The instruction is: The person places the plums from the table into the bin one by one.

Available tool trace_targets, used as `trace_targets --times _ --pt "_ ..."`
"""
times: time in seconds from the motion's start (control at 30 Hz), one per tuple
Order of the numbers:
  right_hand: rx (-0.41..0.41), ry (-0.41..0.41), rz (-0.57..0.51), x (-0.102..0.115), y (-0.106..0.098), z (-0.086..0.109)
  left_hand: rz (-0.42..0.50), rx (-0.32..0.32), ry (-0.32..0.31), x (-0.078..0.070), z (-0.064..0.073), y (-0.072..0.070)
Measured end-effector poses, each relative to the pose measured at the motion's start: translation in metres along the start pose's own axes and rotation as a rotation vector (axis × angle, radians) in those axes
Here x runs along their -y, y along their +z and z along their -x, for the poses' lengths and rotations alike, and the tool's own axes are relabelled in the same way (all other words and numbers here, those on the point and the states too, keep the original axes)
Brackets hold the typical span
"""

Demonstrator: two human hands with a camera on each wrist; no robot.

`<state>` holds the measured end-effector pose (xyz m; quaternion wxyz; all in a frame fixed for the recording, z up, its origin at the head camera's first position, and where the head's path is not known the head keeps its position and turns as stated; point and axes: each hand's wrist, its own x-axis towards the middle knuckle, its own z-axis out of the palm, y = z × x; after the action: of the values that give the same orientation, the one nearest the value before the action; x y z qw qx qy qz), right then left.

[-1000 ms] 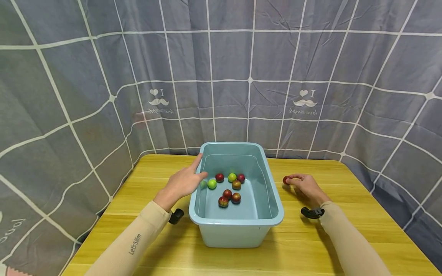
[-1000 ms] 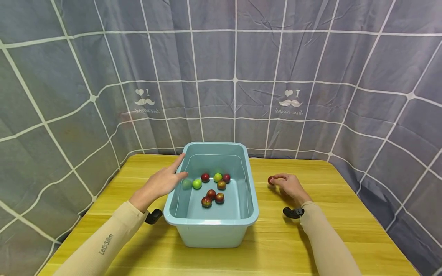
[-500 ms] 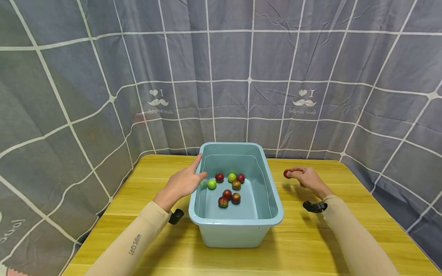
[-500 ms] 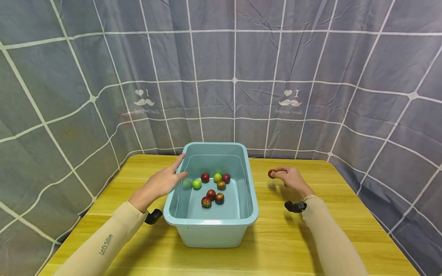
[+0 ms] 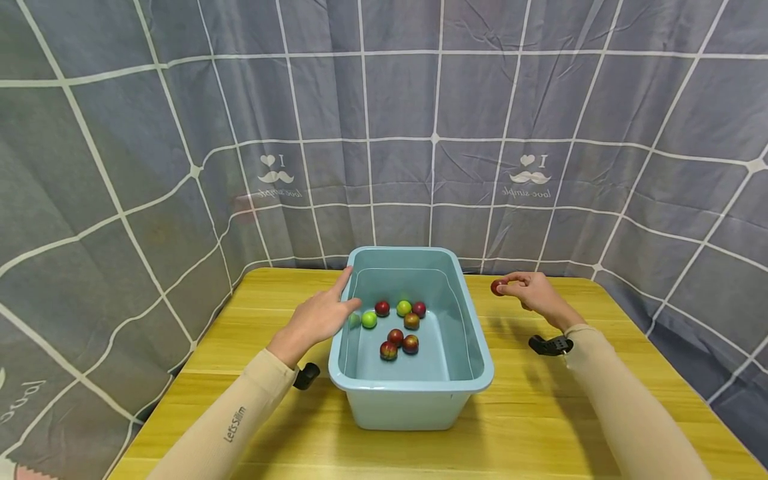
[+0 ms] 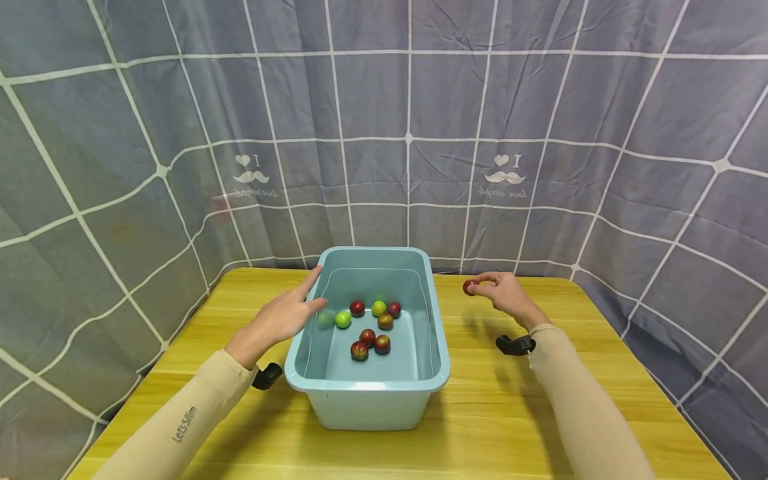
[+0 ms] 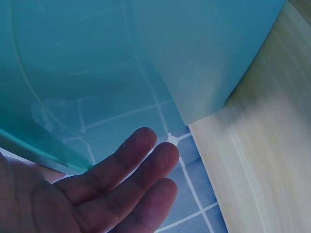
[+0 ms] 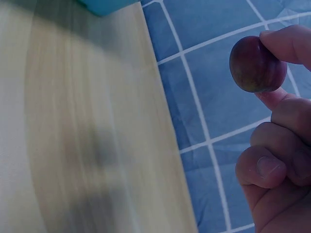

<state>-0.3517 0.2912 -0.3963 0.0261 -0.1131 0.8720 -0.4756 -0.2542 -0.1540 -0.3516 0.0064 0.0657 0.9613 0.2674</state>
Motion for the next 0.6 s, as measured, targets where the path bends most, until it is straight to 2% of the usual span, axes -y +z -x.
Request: trace_targets --times 0.6 --pt "0.055 -0.079 0.044 0.054 -0.003 -0.009 0.000 0.001 0.005 0.002 -0.001 -0.001"
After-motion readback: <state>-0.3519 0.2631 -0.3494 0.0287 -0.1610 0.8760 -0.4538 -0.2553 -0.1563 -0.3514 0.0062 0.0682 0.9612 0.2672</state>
